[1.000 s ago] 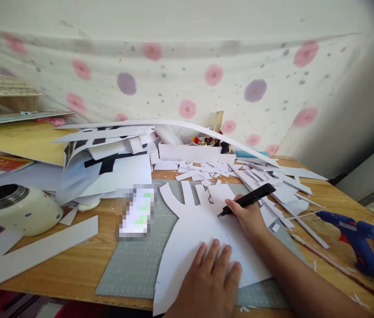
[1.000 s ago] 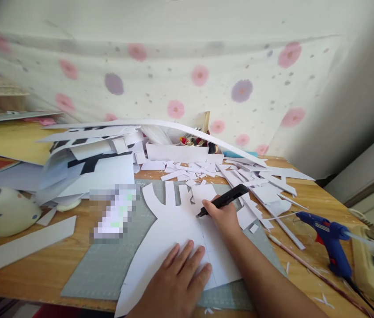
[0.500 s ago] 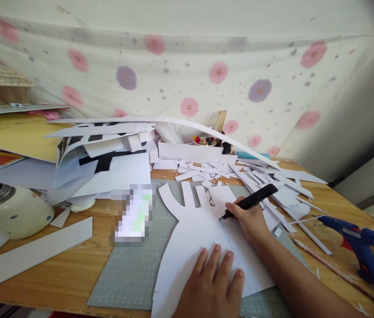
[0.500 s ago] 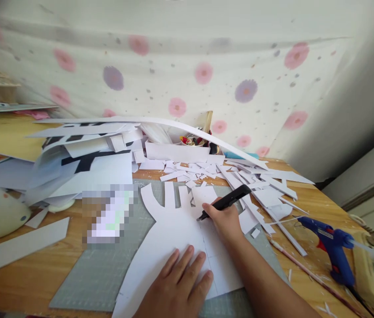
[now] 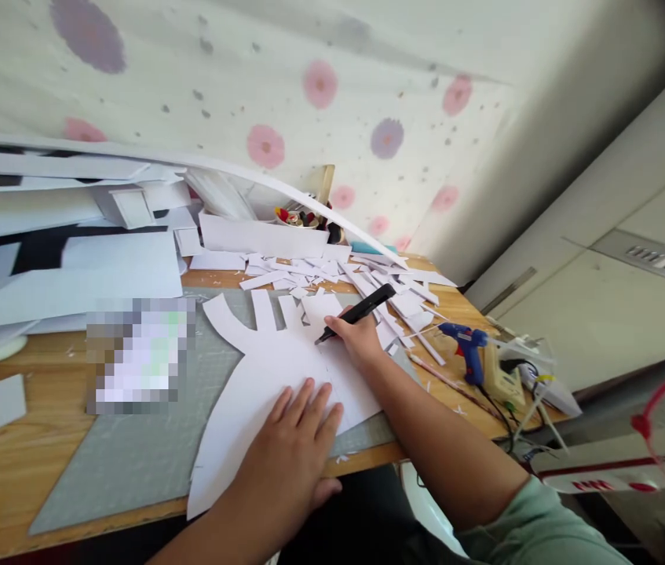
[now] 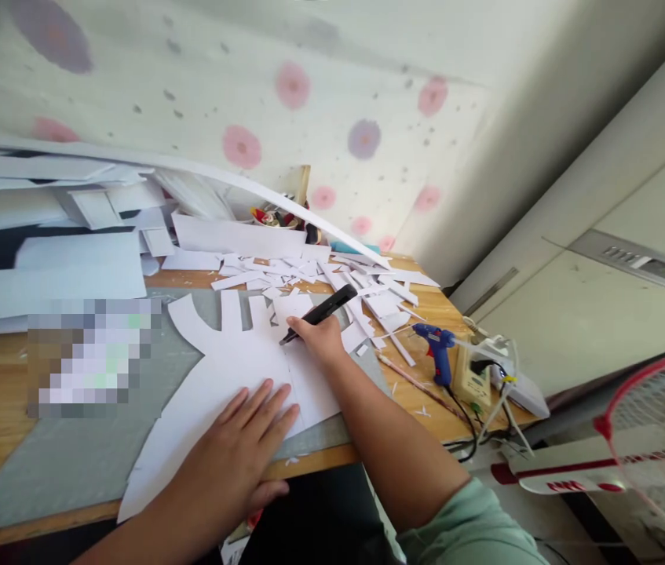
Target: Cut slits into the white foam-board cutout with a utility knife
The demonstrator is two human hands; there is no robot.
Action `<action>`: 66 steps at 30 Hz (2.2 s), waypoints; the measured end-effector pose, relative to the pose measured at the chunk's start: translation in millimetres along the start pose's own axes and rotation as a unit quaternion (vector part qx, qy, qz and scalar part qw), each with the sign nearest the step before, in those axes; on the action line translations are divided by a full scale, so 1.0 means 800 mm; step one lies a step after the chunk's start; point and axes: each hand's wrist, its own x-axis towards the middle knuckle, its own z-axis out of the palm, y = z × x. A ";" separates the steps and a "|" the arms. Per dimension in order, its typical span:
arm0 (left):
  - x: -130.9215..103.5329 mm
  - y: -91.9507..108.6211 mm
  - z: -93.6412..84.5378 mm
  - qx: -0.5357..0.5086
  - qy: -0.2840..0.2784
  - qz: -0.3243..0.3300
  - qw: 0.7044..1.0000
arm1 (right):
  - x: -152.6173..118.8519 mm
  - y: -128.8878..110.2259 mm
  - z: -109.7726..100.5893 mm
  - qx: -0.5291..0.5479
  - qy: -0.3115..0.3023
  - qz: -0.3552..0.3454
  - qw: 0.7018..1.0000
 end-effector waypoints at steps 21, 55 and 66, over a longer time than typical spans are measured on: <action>-0.008 0.005 -0.008 0.001 0.050 0.003 0.999 | -0.050 -0.007 -0.001 -0.002 0.046 -0.022 0.999; -0.004 -0.001 0.000 0.019 0.052 0.000 0.998 | -0.085 -0.027 -0.017 -0.194 -0.028 -0.118 0.973; -0.003 -0.002 0.002 -0.026 0.068 -0.019 0.997 | -0.151 -0.034 -0.056 -0.237 -0.020 -0.084 0.968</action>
